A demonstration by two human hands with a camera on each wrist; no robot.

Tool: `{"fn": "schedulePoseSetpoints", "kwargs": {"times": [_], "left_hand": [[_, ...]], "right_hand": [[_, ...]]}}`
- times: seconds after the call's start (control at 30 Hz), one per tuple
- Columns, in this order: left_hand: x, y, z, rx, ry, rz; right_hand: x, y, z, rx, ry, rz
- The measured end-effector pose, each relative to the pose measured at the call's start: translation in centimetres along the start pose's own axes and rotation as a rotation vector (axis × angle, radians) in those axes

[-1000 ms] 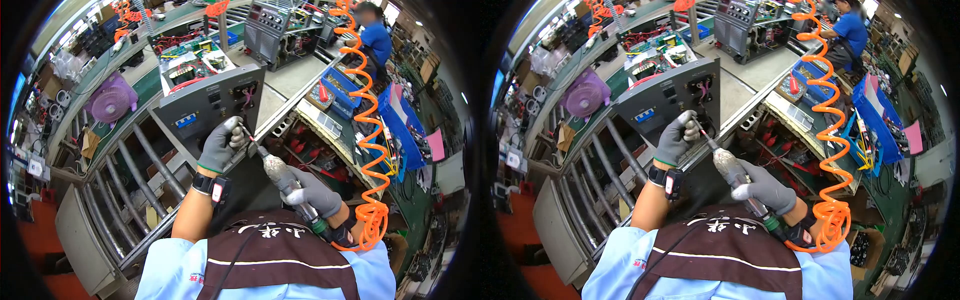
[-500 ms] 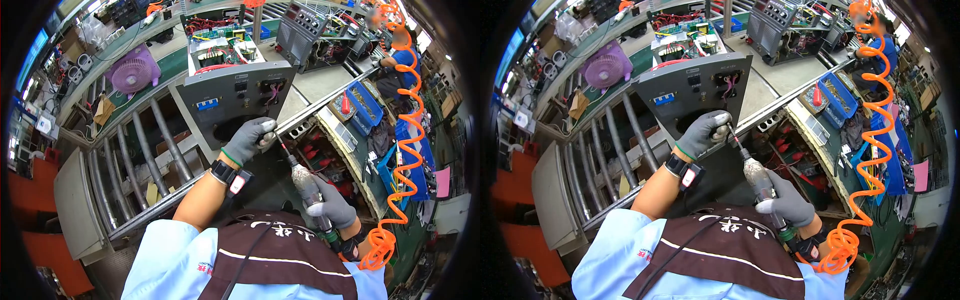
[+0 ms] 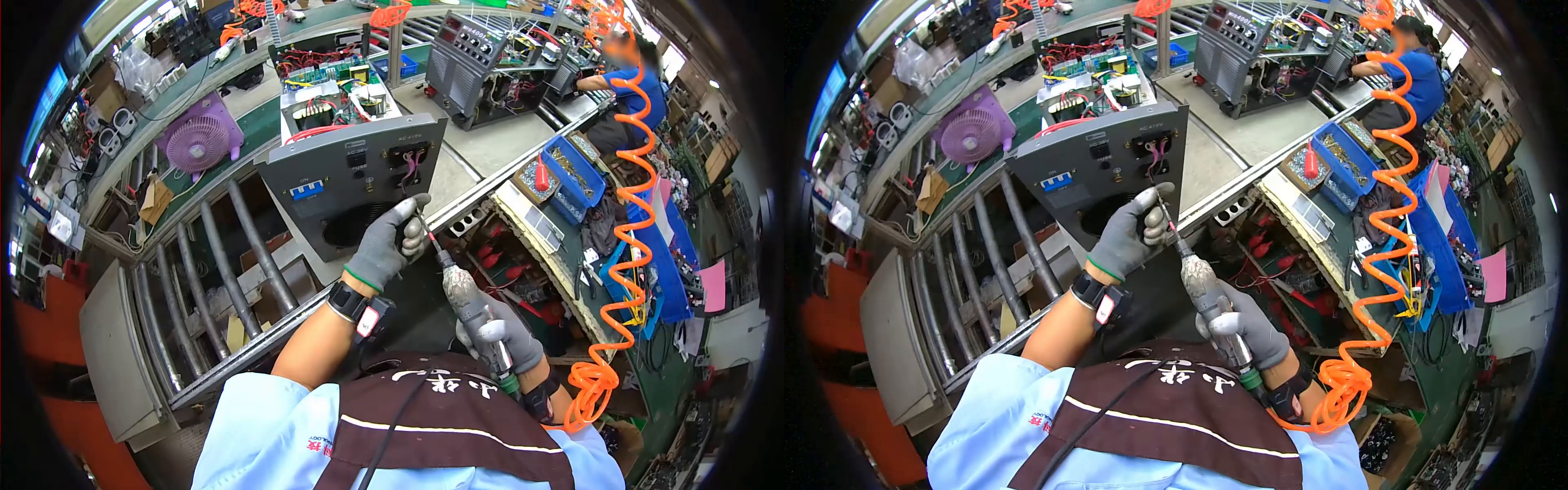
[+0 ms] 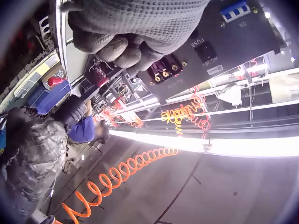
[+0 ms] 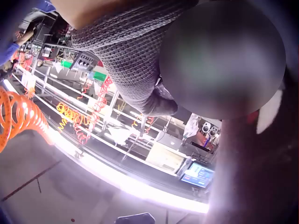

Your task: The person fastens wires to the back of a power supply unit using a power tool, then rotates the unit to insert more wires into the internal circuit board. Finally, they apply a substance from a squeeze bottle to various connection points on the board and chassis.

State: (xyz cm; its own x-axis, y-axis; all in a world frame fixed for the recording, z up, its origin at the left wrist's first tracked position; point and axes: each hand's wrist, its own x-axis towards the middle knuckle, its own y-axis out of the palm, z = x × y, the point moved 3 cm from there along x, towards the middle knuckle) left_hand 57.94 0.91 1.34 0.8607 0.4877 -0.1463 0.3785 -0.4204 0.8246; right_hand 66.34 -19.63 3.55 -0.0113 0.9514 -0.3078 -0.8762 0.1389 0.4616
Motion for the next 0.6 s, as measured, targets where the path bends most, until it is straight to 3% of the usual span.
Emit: {"fn": "schedulePoseSetpoints", "kwargs": {"times": [0.03,0.1,0.13,0.17,0.23,0.27,0.37,0.4,0.57,0.6], "left_hand": [[0.1,0.6,-0.1,0.002,-0.006,0.004],[0.5,0.6,-1.6,0.491,0.276,-0.416],[1.0,0.6,-2.1,0.755,0.509,-0.547],[2.2,-0.1,-1.9,0.756,0.508,-0.539],[2.7,1.0,-3.1,1.458,1.128,-0.721],[3.4,0.6,-3.0,1.487,0.976,-0.778],[3.7,1.0,-3.5,1.428,0.88,-0.796],[3.4,1.1,-3.8,1.433,0.951,-0.809],[2.6,-0.4,-4.5,1.455,0.995,-0.728],[2.7,-1.1,-4.5,1.203,0.926,-0.645]], "right_hand": [[0.1,0.3,0.2,0.002,-0.004,-0.005],[0.0,0.6,1.1,-0.03,-0.069,-0.049],[-0.1,0.5,1.5,-0.03,-0.076,-0.056],[-0.2,0.4,1.8,-0.047,-0.092,-0.061],[-0.3,0.5,2.3,-0.06,-0.111,-0.065],[-0.3,0.6,2.6,-0.062,-0.123,-0.081],[-0.4,0.8,2.9,-0.049,-0.111,-0.106],[-0.4,0.9,2.9,-0.047,-0.129,-0.101],[-0.3,1.3,3.5,-0.073,-0.128,-0.078],[-0.3,1.7,3.9,-0.064,-0.126,-0.074]]}}
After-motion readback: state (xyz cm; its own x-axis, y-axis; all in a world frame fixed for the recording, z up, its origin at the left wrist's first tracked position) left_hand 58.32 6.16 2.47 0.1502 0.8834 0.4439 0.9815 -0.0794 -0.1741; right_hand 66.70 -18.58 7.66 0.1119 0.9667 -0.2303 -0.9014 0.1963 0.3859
